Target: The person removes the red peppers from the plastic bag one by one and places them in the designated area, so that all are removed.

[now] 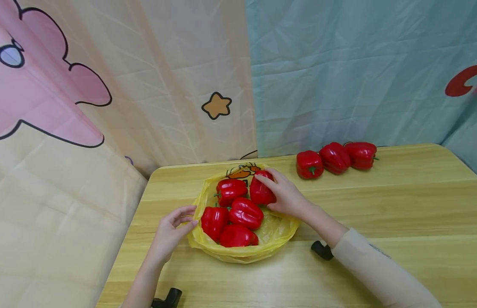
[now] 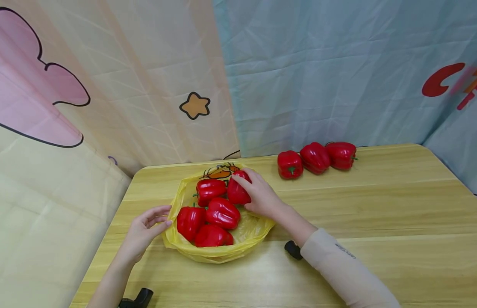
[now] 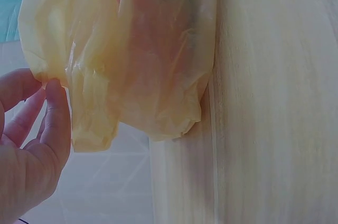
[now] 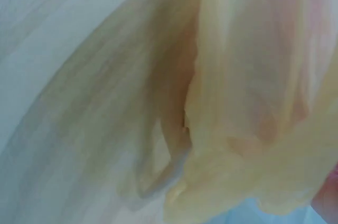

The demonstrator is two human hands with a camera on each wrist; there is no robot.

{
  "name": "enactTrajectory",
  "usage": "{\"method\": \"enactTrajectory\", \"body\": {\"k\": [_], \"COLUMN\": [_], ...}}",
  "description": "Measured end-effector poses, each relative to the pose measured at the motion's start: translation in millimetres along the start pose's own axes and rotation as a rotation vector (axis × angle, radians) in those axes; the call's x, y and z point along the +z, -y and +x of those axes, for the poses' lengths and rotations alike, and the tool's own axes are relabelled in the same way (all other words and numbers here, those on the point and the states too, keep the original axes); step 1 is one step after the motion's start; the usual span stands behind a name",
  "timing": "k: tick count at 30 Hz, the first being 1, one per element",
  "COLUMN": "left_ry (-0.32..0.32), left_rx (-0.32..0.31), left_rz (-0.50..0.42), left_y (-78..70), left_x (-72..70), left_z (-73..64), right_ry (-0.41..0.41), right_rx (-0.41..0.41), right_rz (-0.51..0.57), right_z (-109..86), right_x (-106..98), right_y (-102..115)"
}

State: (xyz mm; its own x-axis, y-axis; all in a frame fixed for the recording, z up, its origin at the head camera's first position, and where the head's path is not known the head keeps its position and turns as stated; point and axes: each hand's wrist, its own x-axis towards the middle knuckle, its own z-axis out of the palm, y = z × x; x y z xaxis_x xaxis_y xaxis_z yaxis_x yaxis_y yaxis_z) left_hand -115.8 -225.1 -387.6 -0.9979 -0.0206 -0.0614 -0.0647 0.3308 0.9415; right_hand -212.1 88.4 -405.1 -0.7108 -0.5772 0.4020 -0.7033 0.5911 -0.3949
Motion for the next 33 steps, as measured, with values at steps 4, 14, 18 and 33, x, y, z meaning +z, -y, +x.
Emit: {"method": "enactTrajectory", "body": {"k": [4, 14, 18, 33], "left_ry": [0.001, 0.0, 0.002, 0.003], "left_rx": [0.001, 0.004, 0.008, 0.002], "left_rz": [0.002, 0.003, 0.004, 0.008], "left_y": [0.4, 2.1, 2.3, 1.1], "left_x": [-0.1, 0.1, 0.0, 0.3], "left_z": [0.0, 0.6, 0.4, 0.7], "right_ry": [0.006, 0.009, -0.009, -0.016], "right_rx": [-0.002, -0.031, -0.048, 0.017], "right_rz": [0.016, 0.063, 0.089, 0.177], "right_z": [-1.9, -5.7, -7.3, -11.6], "right_x": [-5.9, -19.2, -23.7, -45.7], "right_y": [0.5, 3.0, 4.9, 15.3]}}
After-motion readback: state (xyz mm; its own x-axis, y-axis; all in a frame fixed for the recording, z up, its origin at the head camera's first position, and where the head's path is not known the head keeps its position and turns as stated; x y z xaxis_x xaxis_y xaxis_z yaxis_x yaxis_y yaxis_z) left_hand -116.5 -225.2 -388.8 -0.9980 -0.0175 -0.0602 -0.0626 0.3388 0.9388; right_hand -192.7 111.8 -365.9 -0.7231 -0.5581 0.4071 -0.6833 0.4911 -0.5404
